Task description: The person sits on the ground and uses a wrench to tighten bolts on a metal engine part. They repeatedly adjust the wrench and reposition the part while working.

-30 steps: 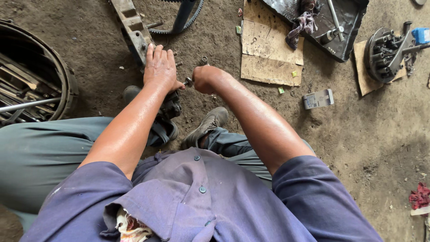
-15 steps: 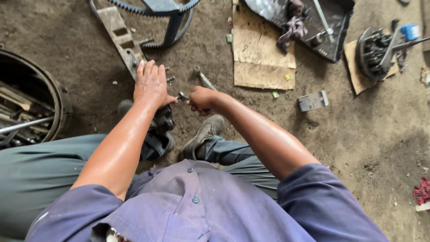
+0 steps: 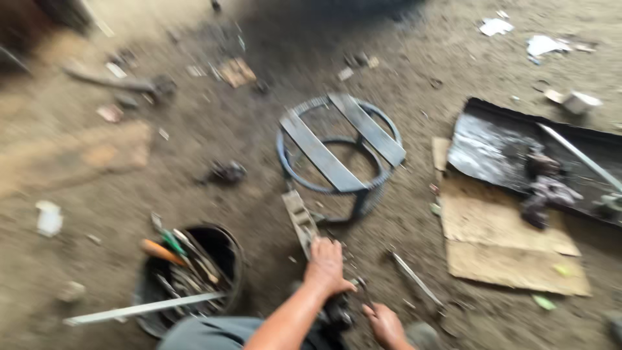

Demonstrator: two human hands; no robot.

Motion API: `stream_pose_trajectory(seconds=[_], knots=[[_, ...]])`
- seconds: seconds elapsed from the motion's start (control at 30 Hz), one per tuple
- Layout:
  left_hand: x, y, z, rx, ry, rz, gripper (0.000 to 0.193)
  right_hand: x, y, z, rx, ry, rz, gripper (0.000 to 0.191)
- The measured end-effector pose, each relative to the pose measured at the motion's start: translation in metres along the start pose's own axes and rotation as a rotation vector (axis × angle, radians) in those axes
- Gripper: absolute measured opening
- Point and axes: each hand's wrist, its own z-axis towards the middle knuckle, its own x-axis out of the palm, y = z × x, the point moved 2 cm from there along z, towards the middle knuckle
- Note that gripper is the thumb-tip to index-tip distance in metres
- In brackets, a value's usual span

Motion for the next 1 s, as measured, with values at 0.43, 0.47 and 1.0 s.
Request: stream_pose_trajectory(seconds=[0.43,0.47,1.0], knots=[[0.041,0.020,0.002,-0.069,0.015,-0.196,0.135,0.034,-0.031,0.015,-0.031,0.042,0.134,0.044],[0.037,0.021,-0.001,-0.080,0.023,-0.201,0.135,0.033,-0.036,0.013,-0.017,0.056,0.109,0.044],[0.014,0.016,-0.014,-0.154,0.122,-0.207,0.134,-0.045,-0.005,-0.035,0.025,0.147,0.205,0.051]])
